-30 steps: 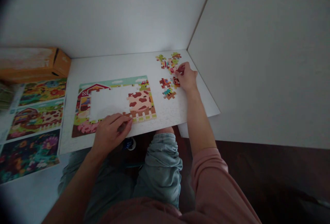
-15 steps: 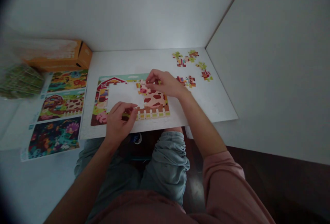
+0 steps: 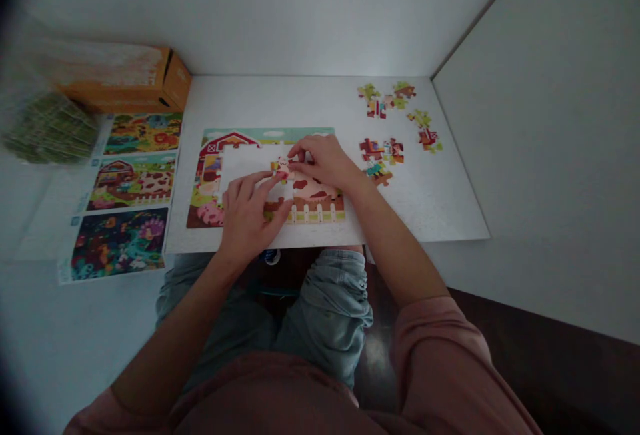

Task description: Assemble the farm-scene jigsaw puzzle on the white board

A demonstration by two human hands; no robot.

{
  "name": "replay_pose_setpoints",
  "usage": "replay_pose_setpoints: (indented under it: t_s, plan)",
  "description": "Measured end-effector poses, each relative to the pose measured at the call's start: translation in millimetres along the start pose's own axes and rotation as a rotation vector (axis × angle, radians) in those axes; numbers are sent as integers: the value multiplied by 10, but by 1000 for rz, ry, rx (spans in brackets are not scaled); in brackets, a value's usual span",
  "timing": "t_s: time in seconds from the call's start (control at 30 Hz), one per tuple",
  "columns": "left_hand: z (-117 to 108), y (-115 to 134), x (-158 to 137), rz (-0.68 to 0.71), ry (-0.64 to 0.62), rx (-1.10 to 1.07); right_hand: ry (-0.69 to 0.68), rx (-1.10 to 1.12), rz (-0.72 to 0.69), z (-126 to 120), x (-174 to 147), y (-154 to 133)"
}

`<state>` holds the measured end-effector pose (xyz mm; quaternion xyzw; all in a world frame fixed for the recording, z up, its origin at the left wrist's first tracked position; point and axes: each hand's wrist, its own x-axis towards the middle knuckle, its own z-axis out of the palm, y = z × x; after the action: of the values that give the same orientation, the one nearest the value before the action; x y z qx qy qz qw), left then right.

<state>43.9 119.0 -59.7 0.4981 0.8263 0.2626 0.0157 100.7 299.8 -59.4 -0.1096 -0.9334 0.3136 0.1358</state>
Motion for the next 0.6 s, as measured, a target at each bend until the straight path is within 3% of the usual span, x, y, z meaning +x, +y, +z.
replay_pose_setpoints:
  t_s: [0.13, 0.27, 0.6]
  plan:
    - [-10, 66, -27, 33, -55, 68, 47, -36, 29, -76, -37, -12]
    - [-24, 85, -39, 37, -72, 110, 9, -57, 19, -152, -85, -30]
    - [5, 67, -31, 37, -5, 19, -57, -64, -102, -77, -88, 37]
